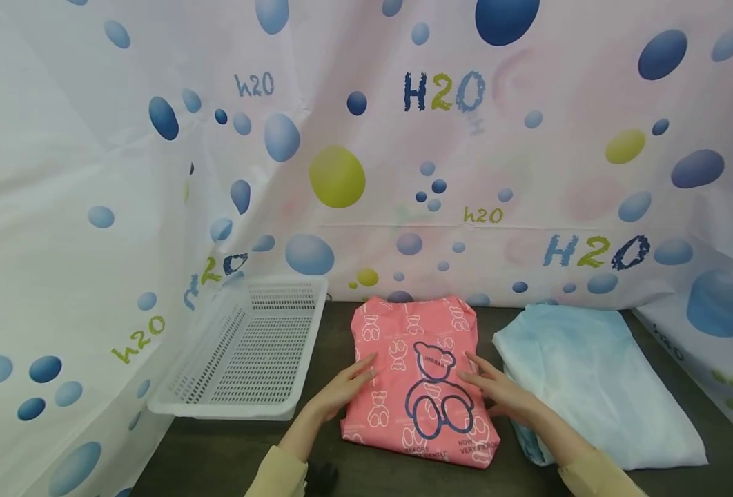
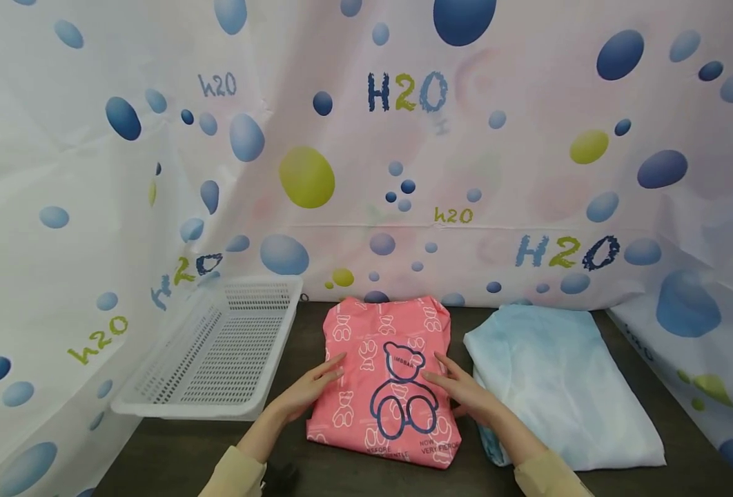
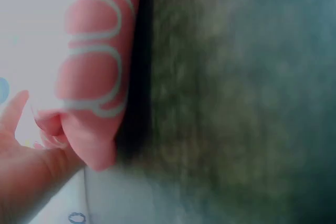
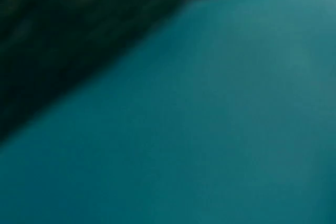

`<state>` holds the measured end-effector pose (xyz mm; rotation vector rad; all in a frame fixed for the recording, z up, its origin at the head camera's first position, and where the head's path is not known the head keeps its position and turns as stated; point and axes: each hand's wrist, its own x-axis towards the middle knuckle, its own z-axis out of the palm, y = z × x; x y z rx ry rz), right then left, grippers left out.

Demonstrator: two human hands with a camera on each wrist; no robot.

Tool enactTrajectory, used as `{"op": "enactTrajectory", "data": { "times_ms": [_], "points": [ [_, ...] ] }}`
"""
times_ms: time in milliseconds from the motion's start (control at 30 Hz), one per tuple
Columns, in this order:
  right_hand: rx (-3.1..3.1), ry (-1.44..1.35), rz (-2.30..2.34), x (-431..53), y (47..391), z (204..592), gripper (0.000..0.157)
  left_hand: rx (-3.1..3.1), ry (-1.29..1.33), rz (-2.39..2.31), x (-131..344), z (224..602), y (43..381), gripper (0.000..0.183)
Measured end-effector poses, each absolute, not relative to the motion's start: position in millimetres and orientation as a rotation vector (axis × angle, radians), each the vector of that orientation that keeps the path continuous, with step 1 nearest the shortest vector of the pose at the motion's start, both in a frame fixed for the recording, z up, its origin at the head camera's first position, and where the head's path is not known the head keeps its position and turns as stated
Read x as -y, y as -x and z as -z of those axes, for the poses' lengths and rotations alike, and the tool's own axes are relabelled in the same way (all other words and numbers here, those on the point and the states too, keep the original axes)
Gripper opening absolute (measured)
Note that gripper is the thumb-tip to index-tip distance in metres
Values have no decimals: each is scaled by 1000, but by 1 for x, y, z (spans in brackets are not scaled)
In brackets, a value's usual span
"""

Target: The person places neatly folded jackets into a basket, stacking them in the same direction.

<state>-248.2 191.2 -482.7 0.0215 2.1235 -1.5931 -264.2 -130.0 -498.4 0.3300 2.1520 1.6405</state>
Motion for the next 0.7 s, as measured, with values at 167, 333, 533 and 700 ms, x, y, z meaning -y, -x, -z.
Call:
{"op": "enactTrajectory", "data": {
  "times_ms": [167, 333, 533, 700],
  "points": [
    [-2081, -39, 1621, -187, 254, 484, 79, -1998, -326, -1694, 133, 503, 271, 56],
    [-1967, 45, 1662, -185, 259, 486, 81, -1932, -303, -1733, 131, 505, 271, 54],
    [-1850, 123, 1672, -181, 259, 486, 85, -1781, -219, -1870, 126, 503, 269, 55],
    [-1808, 119, 1663, -180, 258, 486, 88, -1738, -200, -1897, 123, 501, 270, 56]
  ]
}}
